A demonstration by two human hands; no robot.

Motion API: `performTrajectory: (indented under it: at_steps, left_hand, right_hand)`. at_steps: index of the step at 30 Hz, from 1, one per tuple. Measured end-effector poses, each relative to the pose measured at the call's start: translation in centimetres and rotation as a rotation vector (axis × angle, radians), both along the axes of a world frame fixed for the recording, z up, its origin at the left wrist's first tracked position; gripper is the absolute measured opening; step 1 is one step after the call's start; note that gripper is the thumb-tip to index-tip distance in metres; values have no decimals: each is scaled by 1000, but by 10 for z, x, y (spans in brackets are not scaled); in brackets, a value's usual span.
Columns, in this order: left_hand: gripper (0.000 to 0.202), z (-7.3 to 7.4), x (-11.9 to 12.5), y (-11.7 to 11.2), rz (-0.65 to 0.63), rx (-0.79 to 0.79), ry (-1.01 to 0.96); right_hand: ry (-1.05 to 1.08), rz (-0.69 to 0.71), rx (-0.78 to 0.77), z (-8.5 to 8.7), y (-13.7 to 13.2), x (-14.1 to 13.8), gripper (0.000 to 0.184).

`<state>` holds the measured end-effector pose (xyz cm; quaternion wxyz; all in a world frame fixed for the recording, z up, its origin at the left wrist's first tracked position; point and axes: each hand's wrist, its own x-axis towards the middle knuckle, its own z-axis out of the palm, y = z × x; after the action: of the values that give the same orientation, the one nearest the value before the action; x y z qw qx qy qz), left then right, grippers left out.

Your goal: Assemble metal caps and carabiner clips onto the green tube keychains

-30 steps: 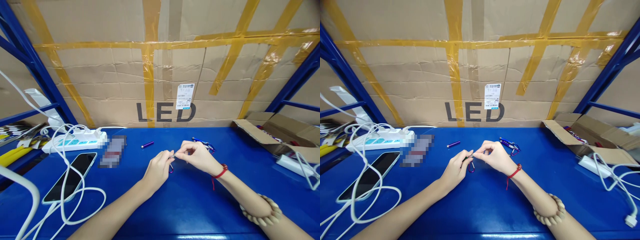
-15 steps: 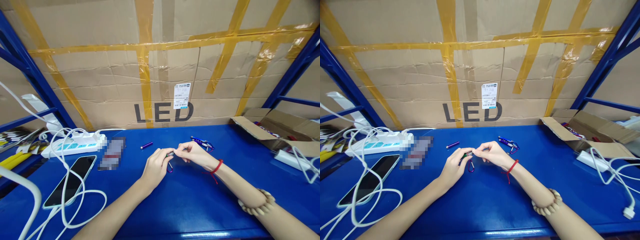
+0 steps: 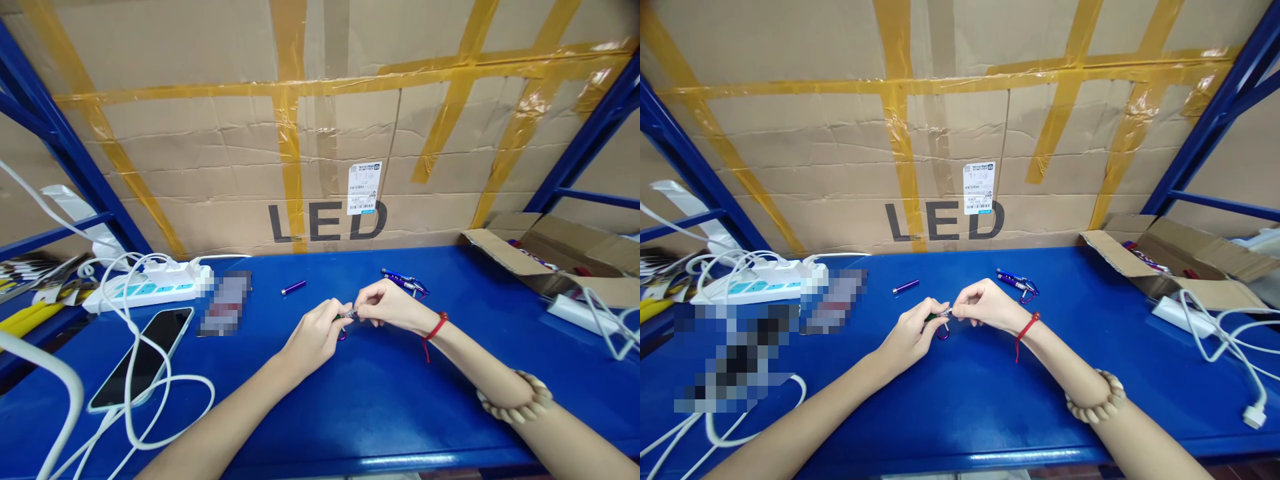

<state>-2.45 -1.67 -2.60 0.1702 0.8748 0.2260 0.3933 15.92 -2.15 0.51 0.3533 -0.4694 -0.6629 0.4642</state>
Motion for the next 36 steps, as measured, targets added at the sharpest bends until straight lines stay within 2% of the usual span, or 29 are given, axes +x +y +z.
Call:
performTrajectory:
  at_steps: [5, 9, 13, 18, 22, 27, 31, 36]
  left_hand:
    - [13, 7, -2, -1, -31, 56, 97]
    - [25, 11, -4, 0, -59, 138, 211]
    - [24, 9, -2, 6, 33, 123, 196]
    - [21, 11, 2, 12, 140, 128, 177]
    - [23, 12, 2, 13, 217, 143, 152]
    - [21, 9, 3, 14, 229, -17, 98]
    - [22, 8, 4, 13, 135, -147, 86]
    - [22, 9, 4, 13, 99, -180, 81]
  right_hand:
    - [-7, 102, -28, -5, 1, 5, 20]
    - [-48, 155, -15, -8, 3, 7, 24]
    - [-97, 91, 53, -10, 6, 5, 28]
    - [-267, -73, 335, -10, 7, 4, 32]
    - [-312, -151, 607, -9, 6, 6, 26]
    - [-472, -160, 932, -9, 4, 9, 21]
    - [-561, -132, 1057, -9, 2, 11, 22]
    - [-582, -166, 1081, -5, 0, 11, 22]
